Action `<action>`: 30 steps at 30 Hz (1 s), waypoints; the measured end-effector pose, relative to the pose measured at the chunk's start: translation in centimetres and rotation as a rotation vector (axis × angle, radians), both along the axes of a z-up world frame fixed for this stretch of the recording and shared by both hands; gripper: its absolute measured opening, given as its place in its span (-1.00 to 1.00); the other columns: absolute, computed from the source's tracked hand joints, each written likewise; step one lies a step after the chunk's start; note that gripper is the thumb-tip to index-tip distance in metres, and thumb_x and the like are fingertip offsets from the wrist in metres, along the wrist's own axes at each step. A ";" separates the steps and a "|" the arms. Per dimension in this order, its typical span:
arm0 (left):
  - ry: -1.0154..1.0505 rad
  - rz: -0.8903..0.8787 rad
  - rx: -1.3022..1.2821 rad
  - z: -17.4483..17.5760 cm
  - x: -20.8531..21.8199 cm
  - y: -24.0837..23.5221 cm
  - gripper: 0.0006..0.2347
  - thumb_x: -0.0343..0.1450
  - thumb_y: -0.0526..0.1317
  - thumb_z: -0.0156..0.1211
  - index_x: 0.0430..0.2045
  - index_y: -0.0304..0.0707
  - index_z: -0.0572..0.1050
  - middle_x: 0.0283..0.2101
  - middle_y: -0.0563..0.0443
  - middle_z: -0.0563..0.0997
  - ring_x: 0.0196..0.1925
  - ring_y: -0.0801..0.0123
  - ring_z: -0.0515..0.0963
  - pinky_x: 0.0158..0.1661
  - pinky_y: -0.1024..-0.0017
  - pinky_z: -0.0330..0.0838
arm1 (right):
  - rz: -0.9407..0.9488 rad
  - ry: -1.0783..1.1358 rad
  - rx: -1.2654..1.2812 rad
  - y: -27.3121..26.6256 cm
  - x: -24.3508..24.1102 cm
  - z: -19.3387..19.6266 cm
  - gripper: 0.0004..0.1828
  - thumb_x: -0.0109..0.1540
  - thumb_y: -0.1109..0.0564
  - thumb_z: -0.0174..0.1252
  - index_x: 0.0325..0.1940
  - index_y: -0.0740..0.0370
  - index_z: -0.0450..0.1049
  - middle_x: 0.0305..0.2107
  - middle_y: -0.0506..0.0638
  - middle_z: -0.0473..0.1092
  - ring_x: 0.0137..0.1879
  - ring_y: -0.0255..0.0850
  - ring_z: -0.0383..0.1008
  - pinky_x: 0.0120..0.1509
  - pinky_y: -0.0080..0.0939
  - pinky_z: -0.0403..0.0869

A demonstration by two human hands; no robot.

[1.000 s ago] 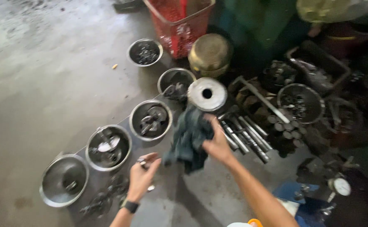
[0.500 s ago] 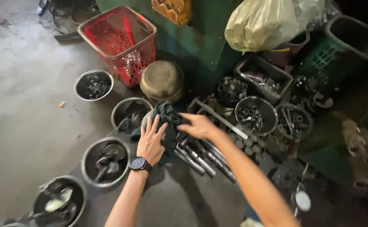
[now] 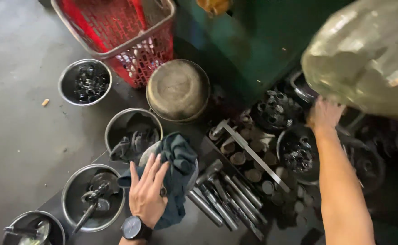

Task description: The person wipes metal engine components with a dark cloth at a workbench, placing cleaned parts into metal bowls. They pour liquid from a plastic bottle onto a part, rub components by hand, and fit a small part onto a cylindrical component before continuing to wipe.

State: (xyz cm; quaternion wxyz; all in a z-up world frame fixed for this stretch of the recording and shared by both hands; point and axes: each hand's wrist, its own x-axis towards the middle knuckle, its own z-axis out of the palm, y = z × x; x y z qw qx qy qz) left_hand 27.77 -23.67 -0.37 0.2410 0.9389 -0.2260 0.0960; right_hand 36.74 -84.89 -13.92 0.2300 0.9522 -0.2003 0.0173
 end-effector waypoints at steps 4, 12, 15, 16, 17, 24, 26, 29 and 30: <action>0.000 0.014 0.002 0.0 0.1 0.3 -0.33 -0.08 -0.54 0.21 0.03 -0.32 0.47 0.22 -0.21 0.48 0.39 0.06 0.33 0.35 -0.27 -0.03 | -0.188 0.213 0.090 -2.3 2.8 -1.9 -0.59 0.28 0.02 0.26 0.21 0.08 0.51 0.22 0.20 0.41 0.47 0.22 0.29 0.47 0.11 0.31; -0.077 0.003 -0.064 -0.6 -0.8 0.8 -0.41 0.06 -0.54 0.17 0.06 -0.29 0.47 0.22 -0.18 0.50 0.40 0.06 0.35 0.38 -0.23 0.01 | 0.352 -0.760 0.693 -0.2 -0.9 10.4 -0.43 0.27 0.17 0.02 0.40 0.16 0.22 0.25 0.17 0.26 0.39 0.10 0.24 0.40 -0.05 0.26; -0.111 0.010 -0.065 -0.4 -1.3 0.7 -0.42 0.11 -0.53 0.17 0.10 -0.27 0.45 0.23 -0.17 0.49 0.40 0.05 0.34 0.39 -0.22 0.02 | 0.395 -0.633 0.304 3.9 -3.4 17.2 -0.57 0.29 0.27 0.14 0.26 0.31 0.45 0.12 0.33 0.44 0.32 0.28 0.36 0.36 0.12 0.37; -0.110 0.016 -0.054 -0.4 -1.6 0.7 -0.42 0.12 -0.52 0.16 0.12 -0.27 0.43 0.24 -0.17 0.48 0.40 0.04 0.33 0.39 -0.22 0.02 | 0.409 -0.744 0.457 5.1 -4.4 18.8 -0.62 0.26 0.31 0.10 0.18 0.35 0.48 0.04 0.35 0.47 0.25 0.33 0.41 0.32 0.13 0.41; -0.115 0.010 -0.057 -0.7 -1.8 0.6 -0.42 0.12 -0.52 0.16 0.12 -0.27 0.43 0.24 -0.17 0.48 0.40 0.04 0.33 0.39 -0.22 0.02 | 0.405 -0.750 0.451 4.9 -5.1 18.9 -0.62 0.26 0.31 0.10 0.18 0.35 0.48 0.04 0.35 0.47 0.25 0.33 0.41 0.32 0.13 0.41; -0.109 0.086 0.042 -1.2 -1.4 0.8 -0.45 0.21 -0.46 0.16 0.17 -0.20 0.40 0.28 -0.09 0.44 0.44 0.05 0.27 0.35 -0.22 0.03 | 0.377 -0.622 0.920 5.6 -7.0 19.0 -0.87 0.33 0.23 0.25 -0.12 0.40 0.55 -0.29 0.15 0.52 -0.17 -0.02 0.51 -0.03 -0.07 0.46; -0.088 0.111 0.051 -1.3 -1.4 0.6 -0.43 0.19 -0.47 0.15 0.17 -0.19 0.40 0.29 -0.08 0.44 0.44 0.05 0.27 0.34 -0.21 0.04 | 0.223 -0.581 1.098 6.0 -7.4 18.5 -0.86 0.34 0.20 0.28 -0.10 0.36 0.56 -0.30 0.06 0.53 -0.22 -0.20 0.46 -0.08 -0.17 0.43; -0.092 0.134 0.043 -1.5 -1.4 0.3 -0.42 0.18 -0.47 0.16 0.18 -0.19 0.40 0.30 -0.09 0.44 0.44 0.04 0.26 0.35 -0.21 0.04 | 0.244 -0.554 1.461 6.5 -8.1 17.9 -0.89 0.37 0.22 0.24 -0.07 0.31 0.53 -0.27 -0.09 0.49 -0.18 -0.39 0.42 -0.04 -0.31 0.41; -0.103 0.137 0.045 -1.6 -1.3 0.4 -0.42 0.18 -0.47 0.16 0.18 -0.18 0.40 0.30 -0.08 0.43 0.45 0.05 0.26 0.36 -0.21 0.03 | 0.300 -0.523 1.511 7.1 -8.0 18.0 -0.90 0.37 0.24 0.21 -0.04 0.27 0.53 -0.22 -0.09 0.50 -0.14 -0.38 0.44 0.02 -0.32 0.42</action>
